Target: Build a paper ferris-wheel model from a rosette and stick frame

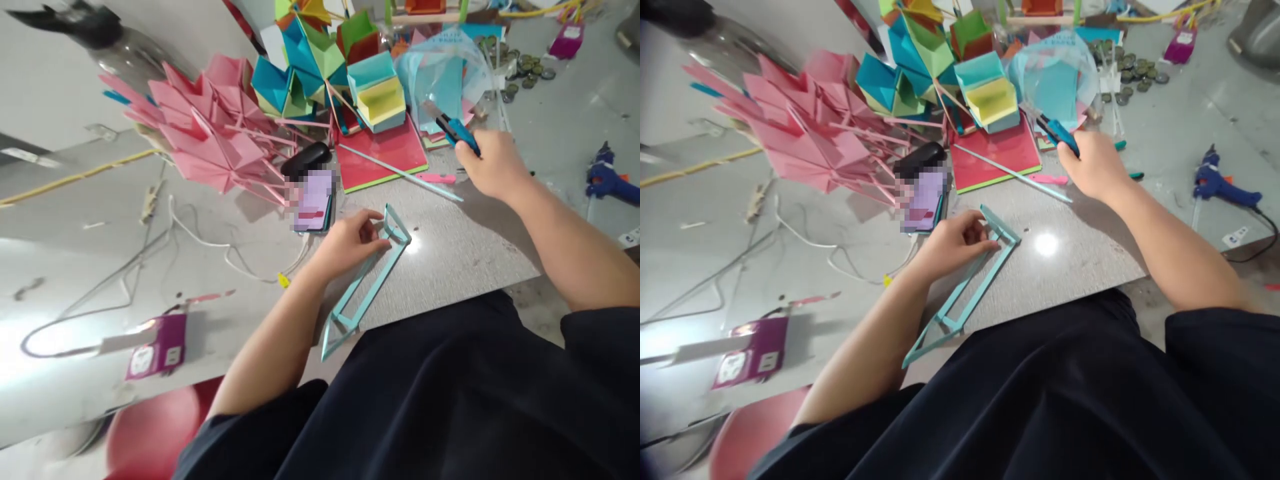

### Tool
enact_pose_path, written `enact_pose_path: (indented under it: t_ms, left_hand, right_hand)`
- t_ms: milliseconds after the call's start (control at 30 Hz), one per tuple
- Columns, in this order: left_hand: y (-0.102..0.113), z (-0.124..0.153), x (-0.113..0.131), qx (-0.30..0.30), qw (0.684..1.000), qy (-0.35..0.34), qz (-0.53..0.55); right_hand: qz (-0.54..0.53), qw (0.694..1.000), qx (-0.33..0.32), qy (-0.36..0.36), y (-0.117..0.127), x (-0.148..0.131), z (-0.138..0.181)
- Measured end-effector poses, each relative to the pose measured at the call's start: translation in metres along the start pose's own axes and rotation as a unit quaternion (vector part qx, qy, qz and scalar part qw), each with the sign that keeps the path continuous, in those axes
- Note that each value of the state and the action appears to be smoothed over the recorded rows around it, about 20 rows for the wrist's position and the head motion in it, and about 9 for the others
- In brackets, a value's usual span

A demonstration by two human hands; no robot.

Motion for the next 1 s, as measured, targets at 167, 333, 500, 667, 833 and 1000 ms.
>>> enact_pose_path:
  t_ms: [167,333,500,667,833,1000]
  left_hand:
    - [0.003,0.008,0.004,-0.050,0.998,0.014,-0.026]
    - [0.006,0.015,0.008,-0.089,0.996,0.011,-0.011]
    - [-0.001,0.015,0.004,-0.049,0.998,0.029,0.020]
    - [0.001,0.012,-0.004,-0.009,0.993,0.035,0.108]
    - [0.028,0.017,-0.006,0.059,0.976,0.031,0.208]
    - [0.027,0.021,-0.001,0.072,0.959,0.038,0.273]
  right_hand:
    - [-0.078,0.997,-0.003,-0.005,-0.008,0.011,0.010]
    - [-0.168,0.984,-0.054,-0.027,-0.010,0.009,0.023]
    - [-0.291,0.950,-0.112,-0.031,-0.010,-0.012,0.039]
    - [-0.343,0.929,-0.134,-0.019,-0.016,-0.028,0.051]
    - [-0.278,0.954,-0.115,0.023,-0.019,-0.034,0.057]
    - [-0.148,0.987,-0.028,0.050,0.000,-0.018,0.046]
Point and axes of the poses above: each hand's wrist, its own z-axis away from the middle knuckle, its own y-axis out of the back of the hand, x = y × z, the point moved 7 cm from there along -z, towards the middle knuckle, and after that the axes turned 5 degrees about -y, right-handed, at the moved point
